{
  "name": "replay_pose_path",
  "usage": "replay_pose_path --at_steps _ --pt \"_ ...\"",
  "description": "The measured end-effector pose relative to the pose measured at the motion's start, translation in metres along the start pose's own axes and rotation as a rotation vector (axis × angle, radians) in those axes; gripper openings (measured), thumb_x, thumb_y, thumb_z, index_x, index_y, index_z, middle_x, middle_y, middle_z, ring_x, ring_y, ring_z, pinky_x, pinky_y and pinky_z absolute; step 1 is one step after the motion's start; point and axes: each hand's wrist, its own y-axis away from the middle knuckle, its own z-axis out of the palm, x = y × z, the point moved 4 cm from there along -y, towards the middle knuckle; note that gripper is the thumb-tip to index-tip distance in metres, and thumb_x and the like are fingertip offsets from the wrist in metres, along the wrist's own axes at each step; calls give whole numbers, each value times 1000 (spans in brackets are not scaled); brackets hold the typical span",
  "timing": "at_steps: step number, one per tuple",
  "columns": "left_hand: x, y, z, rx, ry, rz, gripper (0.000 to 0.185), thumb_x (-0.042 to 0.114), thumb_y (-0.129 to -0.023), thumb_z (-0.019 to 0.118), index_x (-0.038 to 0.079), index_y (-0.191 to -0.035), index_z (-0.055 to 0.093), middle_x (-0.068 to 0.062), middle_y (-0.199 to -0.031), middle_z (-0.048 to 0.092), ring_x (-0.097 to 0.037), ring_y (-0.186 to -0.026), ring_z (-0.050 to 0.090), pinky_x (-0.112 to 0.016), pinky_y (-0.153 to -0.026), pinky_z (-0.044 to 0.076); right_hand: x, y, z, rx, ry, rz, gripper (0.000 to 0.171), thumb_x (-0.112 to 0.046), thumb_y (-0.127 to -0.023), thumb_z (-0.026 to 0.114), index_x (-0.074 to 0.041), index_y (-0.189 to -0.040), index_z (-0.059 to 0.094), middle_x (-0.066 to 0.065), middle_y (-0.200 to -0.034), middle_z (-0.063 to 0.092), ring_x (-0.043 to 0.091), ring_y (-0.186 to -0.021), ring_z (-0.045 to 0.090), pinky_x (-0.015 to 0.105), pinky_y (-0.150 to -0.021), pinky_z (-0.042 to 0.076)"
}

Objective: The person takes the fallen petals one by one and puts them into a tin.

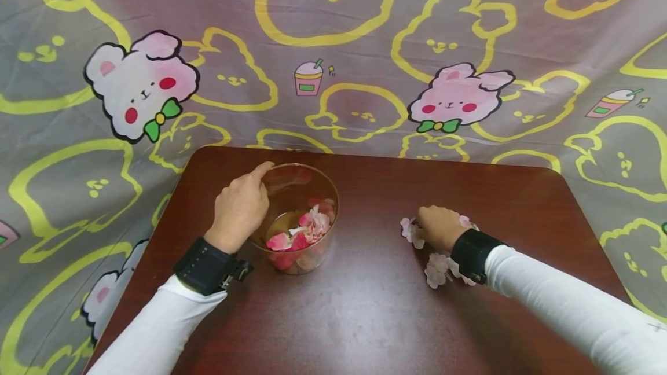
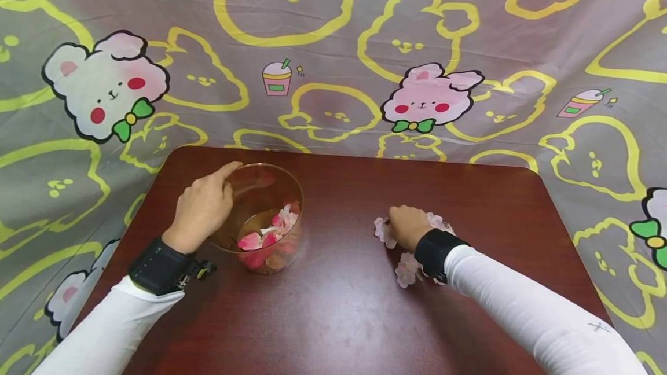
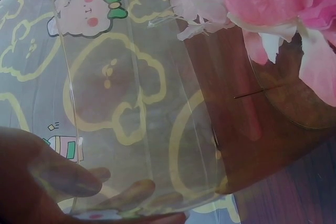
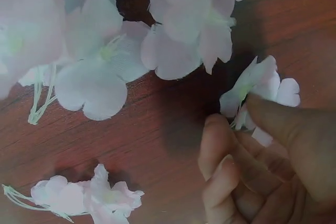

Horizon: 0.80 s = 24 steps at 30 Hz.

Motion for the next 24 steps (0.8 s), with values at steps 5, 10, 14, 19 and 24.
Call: replay_pose_path --at_steps 5,10,14,19,24 --pt "0 -1 -2 1 -3 -1 42 9 -99 47 16 -139 58 -31 -99 71 -49 -73 68 -57 -54 50 -1 -5 4 28 24 -37 5 -4 -91 65 -4 -91 71 5 -68 59 21 -61 51 37 -58 44" --pt "-1 0 0 -4 -2 -4 43 10 -99 46 17 -139 57 -31 -98 71 -50 -73 68 -57 -53 50 -1 -8 7 32 44 -43 8 -3 -93 63 -4 -90 71 7 -71 64 21 -63 55 39 -59 47" --pt "-1 1 0 -3 0 -8 43 10 -99 46 17 -139 57 -31 -99 71 -50 -74 68 -57 -54 50 -4 -10 3 51 31 -56 10 -1 -92 63 -5 -87 70 7 -71 64 21 -64 56 39 -59 48" --pt "0 -1 0 -5 -1 -7 43 10 -99 46 17 -140 57 -30 -100 71 -50 -76 68 -57 -56 51 -13 -9 -17 115 -18 -74 5 -4 -92 65 -5 -89 69 6 -73 65 19 -66 58 38 -59 50" --pt "0 0 -1 -12 -3 -10 43 10 -98 47 17 -140 57 -30 -100 71 -50 -77 68 -57 -56 51 -29 -10 -46 220 -102 -126 5 -3 -91 67 -5 -87 69 5 -73 64 19 -66 57 36 -58 47"
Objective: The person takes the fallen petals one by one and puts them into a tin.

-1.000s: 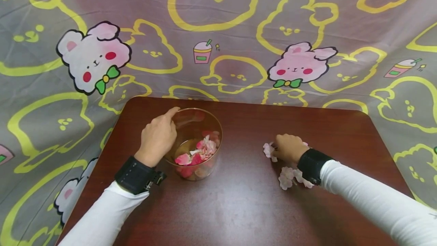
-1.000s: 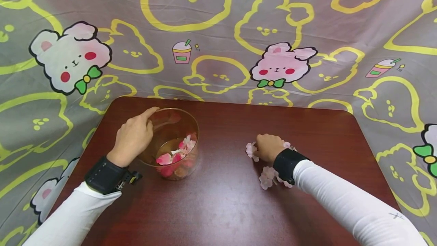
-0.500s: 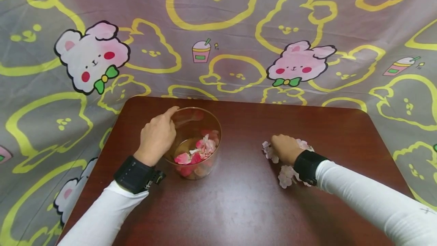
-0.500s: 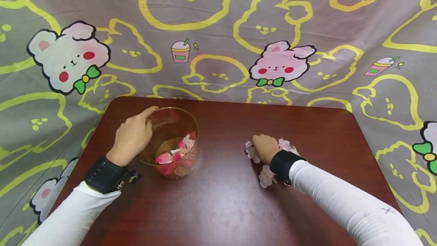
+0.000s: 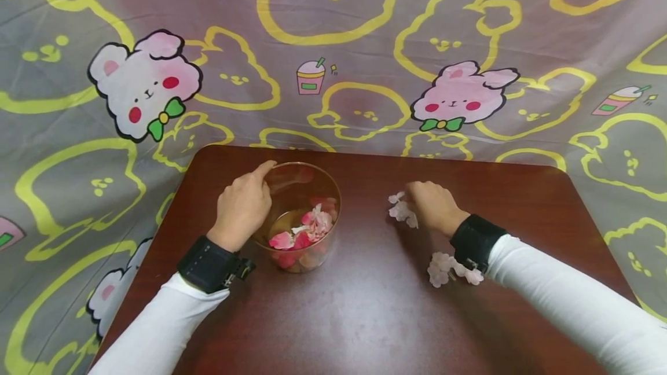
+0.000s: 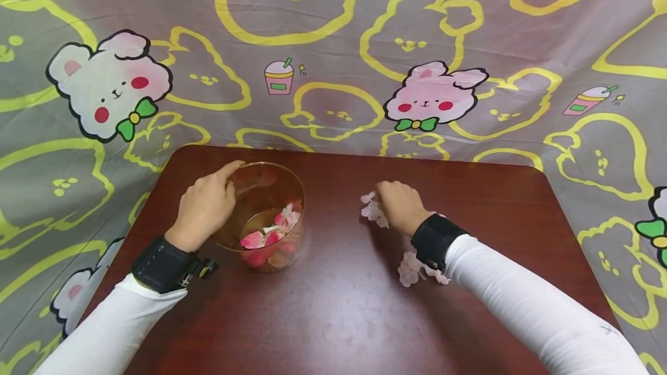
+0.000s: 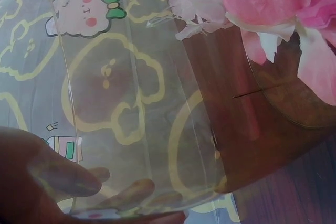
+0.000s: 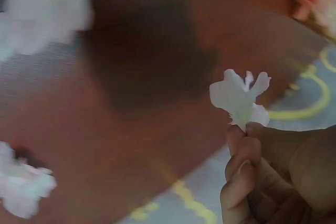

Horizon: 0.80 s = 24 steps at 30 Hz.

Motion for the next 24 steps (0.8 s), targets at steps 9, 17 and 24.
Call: replay_pose_path --at_steps 9,17,24 --pt "1 0 0 2 0 8 43 9 -98 48 16 -140 57 -29 -100 71 -49 -77 69 -58 -57 52 -47 -4 -41 123 -106 -82 5 -3 -92 68 -6 -93 70 7 -78 67 19 -70 57 35 -63 47" --pt "1 -1 -1 2 4 1 42 10 -99 48 17 -139 57 -30 -101 71 -50 -80 69 -59 -59 53 -82 0 -56 185 -128 -135 5 -3 -92 68 -8 -92 70 2 -73 61 16 -67 54 31 -60 41" --pt "1 -1 -1 6 3 4 42 10 -99 47 16 -139 57 -30 -100 71 -50 -77 68 -59 -58 52 -109 4 -67 236 -146 -182 5 -9 -92 71 -9 -97 71 3 -81 69 17 -72 62 36 -67 52"
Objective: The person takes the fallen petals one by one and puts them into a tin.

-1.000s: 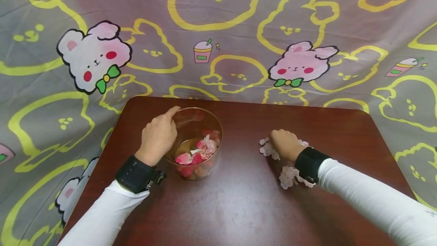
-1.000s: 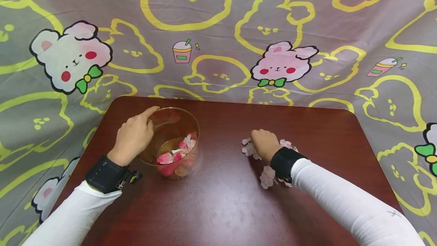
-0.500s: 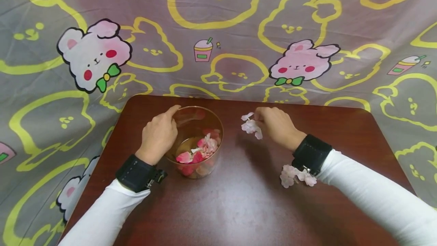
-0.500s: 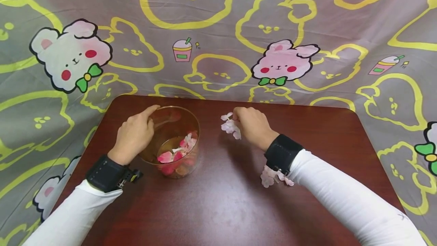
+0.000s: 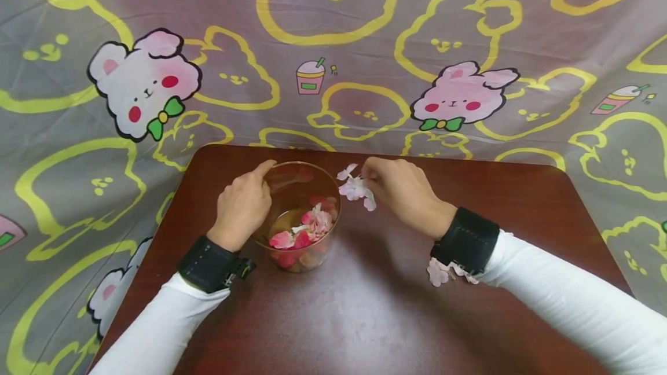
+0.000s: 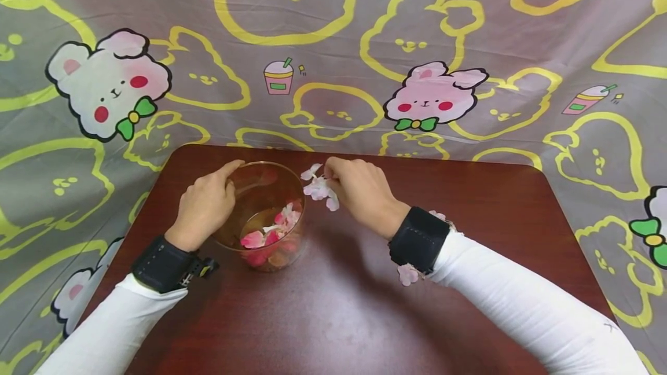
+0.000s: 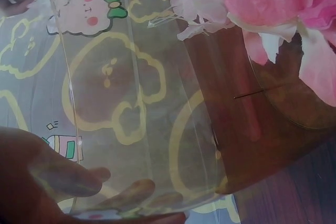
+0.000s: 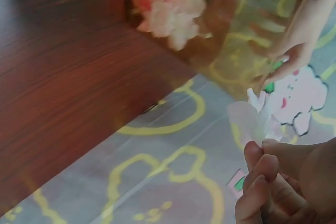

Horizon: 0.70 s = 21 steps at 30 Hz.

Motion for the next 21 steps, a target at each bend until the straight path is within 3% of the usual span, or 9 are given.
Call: replay_pose_path --at_steps 6,11,15,21 --pt "-1 0 0 -4 1 1 42 10 -99 49 15 -139 57 -30 -97 71 -48 -73 68 -56 -55 51 -25 -3 3 20 -3 -55 9 -15 -92 74 -11 -99 72 3 -92 77 17 -81 71 39 -70 56" --pt "0 -2 0 -16 -3 -7 42 10 -99 50 15 -140 57 -29 -94 70 -46 -70 66 -53 -52 50 -39 -5 12 15 21 -90 8 -17 -91 75 -13 -97 71 1 -90 76 14 -78 69 38 -67 55" --pt "0 -2 0 -19 -3 -10 42 10 -99 49 16 -140 57 -29 -95 70 -46 -70 67 -53 -53 50 -45 -7 21 -32 29 -97 11 -20 -92 74 -14 -101 72 -2 -91 76 11 -76 67 34 -65 53" --pt "0 0 -1 -18 -2 -20 43 10 -99 47 17 -140 57 -30 -99 71 -49 -76 68 -57 -56 51 -50 -9 27 -131 10 -111 33 -35 -95 70 -13 -119 71 -2 -93 77 9 -70 64 25 -55 43"
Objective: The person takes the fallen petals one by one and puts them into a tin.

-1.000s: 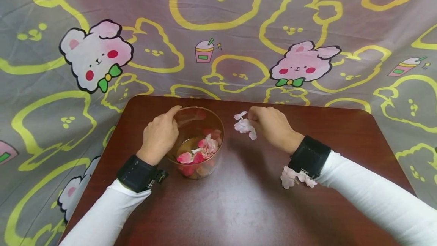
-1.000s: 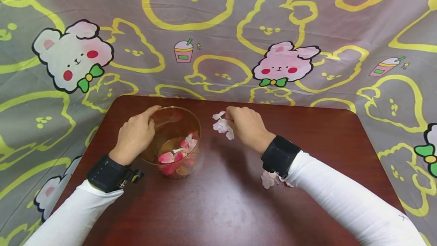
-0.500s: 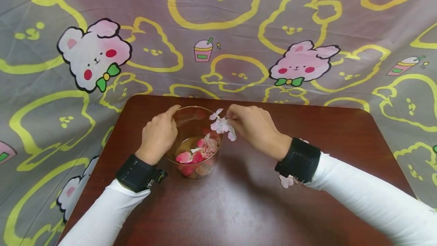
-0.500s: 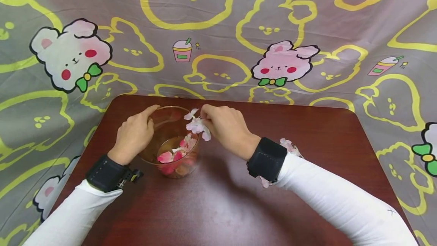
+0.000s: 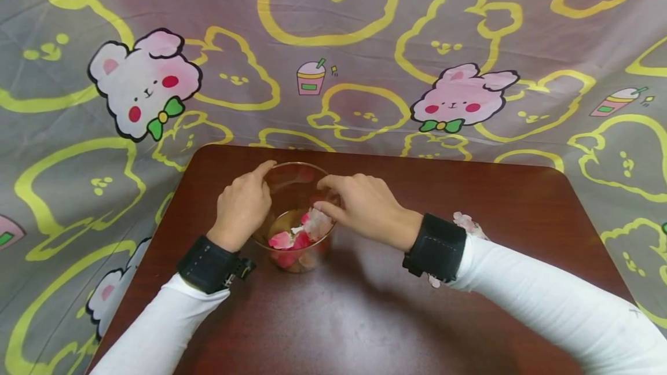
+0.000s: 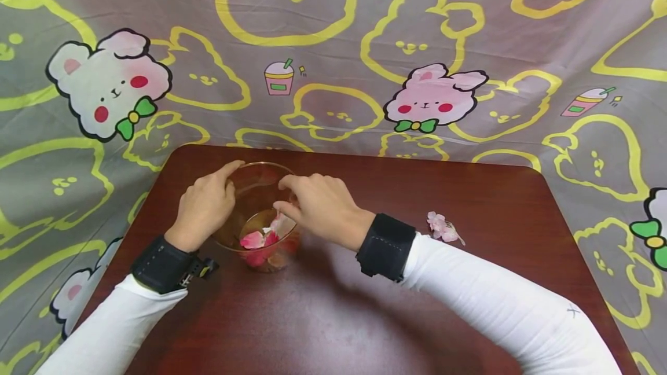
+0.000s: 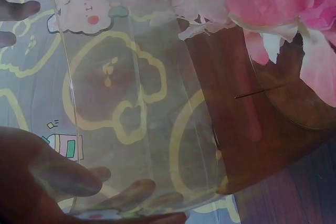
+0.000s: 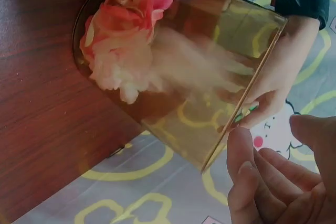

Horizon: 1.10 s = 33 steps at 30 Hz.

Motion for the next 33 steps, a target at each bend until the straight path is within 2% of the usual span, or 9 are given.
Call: replay_pose_path --at_steps 5,10,13,16,21,27,30,33 --pt "1 0 0 -1 -2 -2 43 10 -99 46 18 -140 57 -29 -100 71 -49 -76 68 -56 -56 50 20 3 -12 40 -10 65 30 -36 -96 68 -13 -115 72 -1 -97 78 11 -80 70 31 -62 49" --pt "0 0 -1 12 -6 -1 43 10 -99 46 18 -140 57 -30 -100 71 -50 -77 68 -58 -57 50 65 13 -23 45 26 177 31 -36 -96 67 -11 -114 71 1 -99 78 17 -87 74 39 -70 56" --pt "0 0 0 14 -7 -1 43 10 -99 46 18 -139 57 -30 -100 71 -50 -77 68 -58 -56 50 101 23 -22 -16 79 257 36 -36 -96 66 -6 -116 70 6 -98 77 21 -86 73 42 -71 57" --pt "0 0 0 12 -4 1 43 11 -99 46 18 -139 57 -30 -99 71 -50 -77 68 -58 -56 50 137 38 -20 -116 129 357 38 -34 -96 66 -2 -116 68 10 -99 76 25 -85 71 44 -71 57" --pt "-1 1 -1 22 -4 6 43 10 -99 46 17 -139 58 -30 -100 71 -50 -75 68 -58 -55 50 185 63 -18 -248 172 502 44 -34 -95 67 4 -117 64 14 -93 73 26 -79 68 42 -64 53" --pt "-1 2 -2 28 3 6 43 10 -99 45 17 -139 58 -30 -101 71 -51 -77 68 -59 -57 50 223 90 -10 -347 245 592 46 -34 -92 70 6 -115 63 14 -86 70 26 -74 63 41 -60 46" --pt "-1 1 -1 24 3 3 44 10 -98 44 18 -139 58 -31 -102 71 -53 -79 68 -61 -58 50 235 106 -5 -425 239 642 43 -34 -93 69 5 -109 66 14 -86 71 26 -71 64 43 -62 46" --pt "-1 1 0 25 0 9 44 9 -98 44 18 -139 58 -31 -101 70 -53 -79 68 -62 -58 50 242 118 -2 -459 231 668 41 -33 -90 72 5 -104 67 17 -89 72 27 -72 65 47 -63 47"
